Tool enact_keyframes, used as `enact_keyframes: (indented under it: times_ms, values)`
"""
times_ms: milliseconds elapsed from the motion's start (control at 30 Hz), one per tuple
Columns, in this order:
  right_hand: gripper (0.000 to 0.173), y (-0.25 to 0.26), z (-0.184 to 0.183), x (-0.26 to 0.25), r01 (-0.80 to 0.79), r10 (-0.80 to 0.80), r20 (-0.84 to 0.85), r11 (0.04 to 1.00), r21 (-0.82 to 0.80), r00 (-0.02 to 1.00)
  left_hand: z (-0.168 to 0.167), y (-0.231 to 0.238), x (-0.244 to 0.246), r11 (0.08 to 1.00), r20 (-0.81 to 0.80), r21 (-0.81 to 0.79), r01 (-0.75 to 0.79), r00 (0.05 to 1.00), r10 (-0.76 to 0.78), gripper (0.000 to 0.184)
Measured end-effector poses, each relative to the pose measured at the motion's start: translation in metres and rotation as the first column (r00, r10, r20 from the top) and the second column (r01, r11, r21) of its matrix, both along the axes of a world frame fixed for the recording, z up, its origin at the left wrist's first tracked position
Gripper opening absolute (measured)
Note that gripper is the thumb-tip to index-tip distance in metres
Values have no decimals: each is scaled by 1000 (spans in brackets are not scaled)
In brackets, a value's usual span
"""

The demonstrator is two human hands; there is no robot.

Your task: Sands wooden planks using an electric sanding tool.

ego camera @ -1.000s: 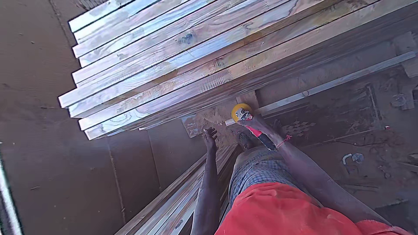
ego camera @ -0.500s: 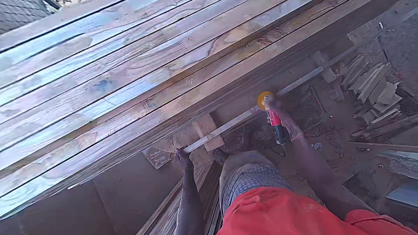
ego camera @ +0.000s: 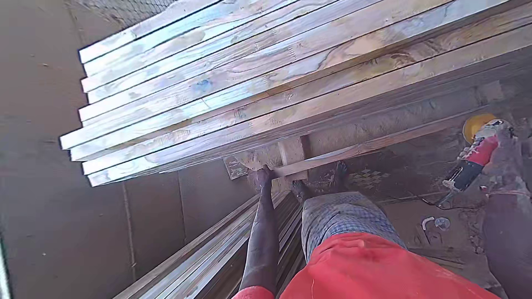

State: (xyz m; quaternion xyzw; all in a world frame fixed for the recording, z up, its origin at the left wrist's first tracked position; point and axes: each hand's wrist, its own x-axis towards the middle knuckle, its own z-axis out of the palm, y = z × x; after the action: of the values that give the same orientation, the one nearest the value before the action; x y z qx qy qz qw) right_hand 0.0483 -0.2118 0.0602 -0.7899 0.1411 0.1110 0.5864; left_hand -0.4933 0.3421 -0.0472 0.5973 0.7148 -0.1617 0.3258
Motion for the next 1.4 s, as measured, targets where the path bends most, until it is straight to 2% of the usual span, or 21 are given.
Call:
enact_keyframes:
  times_ms: [33, 100, 200, 233, 300, 367, 400, 467, 567, 667, 733, 833, 867, 933, 1033, 1133, 1200, 1267, 1333, 1400]
  values:
    - [41, 14, 8, -11, 7, -23, -176, 996, -87, 984, -9, -3, -1, 1000, 33, -27, -17, 999, 18, 64]
    - [61, 44, 6, -45, -148, 115, -291, 984, -95, 950, -26, -9, -6, 998, 110, -46, -45, 993, 50, 63]
    - [63, 125, 14, -127, -339, 263, -433, 935, -107, 862, -20, -14, -12, 986, 288, -101, -129, 945, 153, 66]
    - [61, 155, 16, -157, -401, 311, -464, 910, -107, 830, -17, -15, -14, 974, 371, -145, -175, 903, 218, 71]
    - [62, 206, 13, -218, -534, 418, -519, 841, -90, 746, -17, -13, -26, 915, 519, -312, -256, 760, 390, 77]
    - [62, 251, 1, -272, -662, 538, -535, 748, -54, 652, -22, -9, -45, 847, 599, -435, -305, 605, 525, 78]
    - [63, 273, -5, -297, -720, 591, -543, 693, -36, 597, -22, -6, -58, 834, 623, -446, -326, 557, 550, 79]
    - [68, 314, -18, -344, -795, 655, -561, 606, -10, 506, -17, -1, -91, 827, 645, -389, -405, 521, 558, 80]
    - [77, 365, -34, -398, -867, 691, -594, 499, -20, 412, -18, 8, -152, 747, 636, -345, -569, 444, 631, 83]
    - [79, 404, -31, -437, -935, 710, -632, 349, -68, 311, -20, 5, -209, 694, 597, -340, -634, 425, 681, 85]
    - [84, 429, -21, -459, -968, 724, -649, 236, -87, 235, -22, 5, -227, 662, 583, -354, -660, 397, 708, 88]
    - [93, 451, -17, -485, -991, 761, -634, 99, -95, 137, -21, 5, -220, 654, 582, -404, -639, 372, 723, 89]
    - [94, 454, -19, -489, -989, 771, -619, 99, -112, 147, -21, 6, -209, 664, 592, -421, -618, 368, 717, 88]
    - [94, 451, -21, -488, -980, 775, -600, 166, -114, 201, -22, 10, -187, 716, 631, -458, -528, 374, 679, 88]
    - [88, 419, -39, -467, -915, 736, -575, 400, -54, 356, -17, 18, -149, 826, 714, -444, -349, 420, 561, 85]
    - [84, 370, -46, -421, -797, 646, -579, 604, -12, 498, -9, 23, -110, 920, 785, -350, -175, 482, 390, 62]
    - [84, 335, -36, -387, -696, 568, -579, 718, 1, 585, -8, 20, -89, 970, 812, -227, -88, 534, 238, 55]
    - [80, 305, -18, -358, -615, 520, -561, 788, 24, 644, -7, 15, -75, 999, 766, -18, -29, 643, 33, 49]
    - [77, 278, -2, -332, -542, 463, -540, 840, 16, 703, -8, 16, -72, 976, 597, 192, 107, 776, -203, 46]
    - [76, 249, 15, -297, -476, 403, -520, 880, -7, 753, -9, 15, -64, 919, 443, 299, 256, 816, -372, 50]
